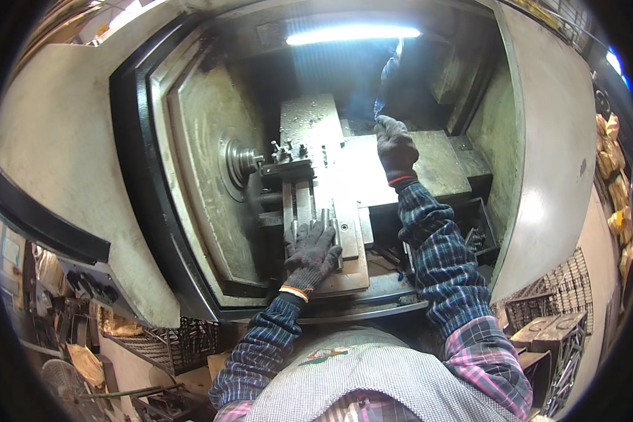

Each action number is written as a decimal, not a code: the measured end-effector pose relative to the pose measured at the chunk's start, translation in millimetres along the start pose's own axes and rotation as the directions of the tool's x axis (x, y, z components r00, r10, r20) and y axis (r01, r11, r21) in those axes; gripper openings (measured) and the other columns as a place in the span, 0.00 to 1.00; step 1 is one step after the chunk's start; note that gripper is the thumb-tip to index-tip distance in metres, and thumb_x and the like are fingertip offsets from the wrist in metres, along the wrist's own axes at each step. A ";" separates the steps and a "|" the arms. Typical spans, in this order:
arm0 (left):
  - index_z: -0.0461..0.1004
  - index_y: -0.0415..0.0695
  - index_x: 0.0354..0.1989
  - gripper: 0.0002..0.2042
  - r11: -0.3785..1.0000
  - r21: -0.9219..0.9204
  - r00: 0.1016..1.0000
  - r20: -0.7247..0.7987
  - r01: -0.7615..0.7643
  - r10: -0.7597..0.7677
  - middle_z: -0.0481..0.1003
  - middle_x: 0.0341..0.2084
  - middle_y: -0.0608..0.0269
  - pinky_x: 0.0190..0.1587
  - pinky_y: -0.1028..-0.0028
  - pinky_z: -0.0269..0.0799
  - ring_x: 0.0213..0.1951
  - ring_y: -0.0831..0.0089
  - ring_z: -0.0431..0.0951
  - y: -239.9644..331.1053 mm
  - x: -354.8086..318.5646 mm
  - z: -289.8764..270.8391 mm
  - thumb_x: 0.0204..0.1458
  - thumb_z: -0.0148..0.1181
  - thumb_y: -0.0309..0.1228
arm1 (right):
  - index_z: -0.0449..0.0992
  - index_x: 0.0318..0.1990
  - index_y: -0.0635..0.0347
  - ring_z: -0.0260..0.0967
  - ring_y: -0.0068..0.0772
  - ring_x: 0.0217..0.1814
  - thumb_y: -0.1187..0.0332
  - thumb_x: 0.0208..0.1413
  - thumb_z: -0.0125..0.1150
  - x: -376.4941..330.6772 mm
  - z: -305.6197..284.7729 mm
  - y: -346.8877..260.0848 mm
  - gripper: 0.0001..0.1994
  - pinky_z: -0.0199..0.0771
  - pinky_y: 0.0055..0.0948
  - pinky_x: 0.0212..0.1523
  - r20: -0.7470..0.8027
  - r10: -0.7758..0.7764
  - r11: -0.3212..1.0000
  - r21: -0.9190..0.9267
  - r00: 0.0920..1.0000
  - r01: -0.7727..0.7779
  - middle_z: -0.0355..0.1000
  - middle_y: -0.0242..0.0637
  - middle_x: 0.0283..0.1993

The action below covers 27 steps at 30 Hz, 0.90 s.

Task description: The person operates a CNC lathe by repeatedly loading metal rods into the chuck, starting the machine via the control panel, and removing finished parts. The person places the finished parts into a nearby bin and continues the cycle.

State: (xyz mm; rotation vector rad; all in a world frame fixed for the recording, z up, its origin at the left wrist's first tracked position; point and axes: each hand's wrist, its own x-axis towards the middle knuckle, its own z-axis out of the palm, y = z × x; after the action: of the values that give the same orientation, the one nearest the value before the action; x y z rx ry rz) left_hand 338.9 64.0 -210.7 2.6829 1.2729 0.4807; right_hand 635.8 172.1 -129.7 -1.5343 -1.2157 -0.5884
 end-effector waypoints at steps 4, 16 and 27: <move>0.81 0.53 0.54 0.21 1.000 -0.020 0.992 -0.125 0.013 -0.016 0.77 0.57 0.57 0.71 0.42 0.42 0.65 0.49 0.66 3.0 5.6 -0.5 0.61 0.56 0.52 | 0.84 0.47 0.51 0.80 0.48 0.49 0.58 0.61 0.65 -9.8 -44.7 3.0 0.12 0.79 0.38 0.48 0.151 0.272 0.960 0.019 0.950 -0.278 0.82 0.43 0.44; 0.80 0.51 0.56 0.19 0.936 -0.238 0.892 -0.429 -0.261 0.139 0.76 0.57 0.54 0.71 0.47 0.50 0.65 0.50 0.68 64.2 24.4 -21.7 0.56 0.67 0.41 | 0.77 0.56 0.55 0.77 0.60 0.56 0.57 0.65 0.52 -268.5 -143.2 -14.1 0.18 0.77 0.56 0.49 0.806 0.557 0.826 -0.516 0.200 -0.226 0.79 0.46 0.55; 0.77 0.50 0.57 0.20 0.573 -0.519 0.743 -0.204 -0.634 0.637 0.75 0.56 0.55 0.67 0.45 0.56 0.64 0.50 0.69 142.7 -28.5 25.7 0.54 0.68 0.36 | 0.77 0.59 0.45 0.77 0.50 0.55 0.49 0.60 0.62 -358.9 -419.8 -127.5 0.22 0.76 0.44 0.55 -0.235 0.901 0.168 -0.584 0.364 -0.794 0.79 0.42 0.53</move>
State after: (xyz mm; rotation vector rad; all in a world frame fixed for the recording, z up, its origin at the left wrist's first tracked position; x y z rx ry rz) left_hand 435.0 -48.2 -205.2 2.4926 0.0245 0.7738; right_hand 479.7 -361.9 -238.4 -2.5654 0.0215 -0.0179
